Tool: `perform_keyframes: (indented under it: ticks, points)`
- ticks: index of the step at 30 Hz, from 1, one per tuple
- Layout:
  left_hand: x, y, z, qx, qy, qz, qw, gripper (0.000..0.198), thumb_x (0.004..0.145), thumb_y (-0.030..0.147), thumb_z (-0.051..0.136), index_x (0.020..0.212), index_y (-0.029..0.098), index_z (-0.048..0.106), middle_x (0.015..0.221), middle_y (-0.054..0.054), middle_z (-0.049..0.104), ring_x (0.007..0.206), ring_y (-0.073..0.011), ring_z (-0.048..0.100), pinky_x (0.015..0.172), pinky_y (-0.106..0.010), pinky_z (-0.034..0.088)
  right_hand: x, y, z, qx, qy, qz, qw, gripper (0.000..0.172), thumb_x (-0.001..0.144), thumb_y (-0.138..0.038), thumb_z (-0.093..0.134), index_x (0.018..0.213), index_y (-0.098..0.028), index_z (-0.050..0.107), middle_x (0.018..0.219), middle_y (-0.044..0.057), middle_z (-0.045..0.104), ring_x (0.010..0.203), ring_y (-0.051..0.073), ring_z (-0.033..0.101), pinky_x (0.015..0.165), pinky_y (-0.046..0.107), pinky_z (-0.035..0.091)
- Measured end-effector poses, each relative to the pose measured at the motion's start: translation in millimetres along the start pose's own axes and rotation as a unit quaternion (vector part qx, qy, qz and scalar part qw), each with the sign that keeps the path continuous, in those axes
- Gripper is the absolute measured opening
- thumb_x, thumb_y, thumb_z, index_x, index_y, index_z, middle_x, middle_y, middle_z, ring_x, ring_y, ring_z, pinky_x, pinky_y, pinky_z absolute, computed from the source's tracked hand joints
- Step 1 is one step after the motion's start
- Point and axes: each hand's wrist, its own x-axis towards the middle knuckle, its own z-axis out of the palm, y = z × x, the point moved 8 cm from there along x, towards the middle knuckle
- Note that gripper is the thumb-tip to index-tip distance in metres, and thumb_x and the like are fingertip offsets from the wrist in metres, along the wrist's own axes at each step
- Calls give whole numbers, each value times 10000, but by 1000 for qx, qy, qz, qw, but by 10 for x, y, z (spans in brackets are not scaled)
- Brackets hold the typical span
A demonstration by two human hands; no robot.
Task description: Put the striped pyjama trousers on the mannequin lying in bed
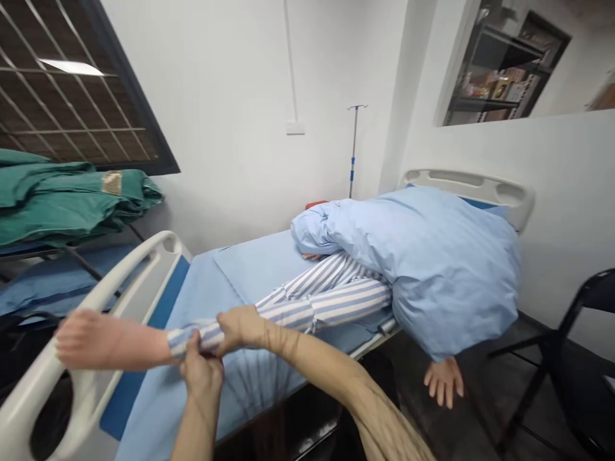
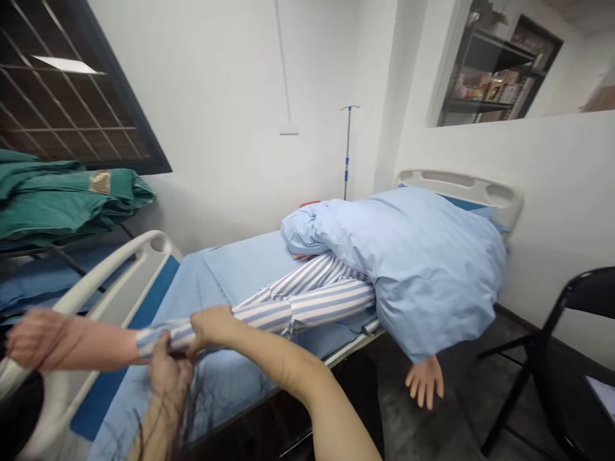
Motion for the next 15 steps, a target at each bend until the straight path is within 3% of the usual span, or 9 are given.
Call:
perform_keyframes:
  ticks: [3,6,9,12,15]
  points:
    - [-66,647,541,-210,56,85,973,171,824,266,644,961,222,551,877,129,688,1065,-96,653,1067,-302,475,-108,278,-807,23,96,10,995,603,693,-667,628,1115,-238,595,1146,15,739,1008,222,683,790,281,512]
    - [-303,1353,1333,-276,-2,184,943,301,819,223,659,1080,148,528,965,58,679,946,-98,661,1004,-324,512,-429,647,-1575,67,181,14,981,579,721,-635,617,1105,-202,584,1056,-30,710,996,214,667,865,305,490]
    - [-578,1861,2094,-252,-74,244,933,390,806,217,671,1135,98,498,1062,-15,661,938,-105,646,952,-317,524,-827,1069,-2168,111,258,5,960,536,804,-570,544,1121,-140,583,1031,-38,649,1043,207,638,948,354,443]
    - [-800,2141,2641,-190,-136,279,931,488,813,295,690,1191,86,462,1190,-72,631,1058,-131,623,983,-311,493,-1181,1421,-2574,123,357,-16,926,519,879,-505,424,1121,-75,585,1044,-19,608,1095,225,606,987,411,410]
    - [-870,2204,2847,-182,-163,256,935,498,813,339,695,1198,124,465,1212,-63,625,1120,-158,622,1006,-323,480,-1348,1576,-2734,121,411,-24,903,515,895,-461,365,1086,-45,600,1038,2,606,1097,243,599,973,408,424]
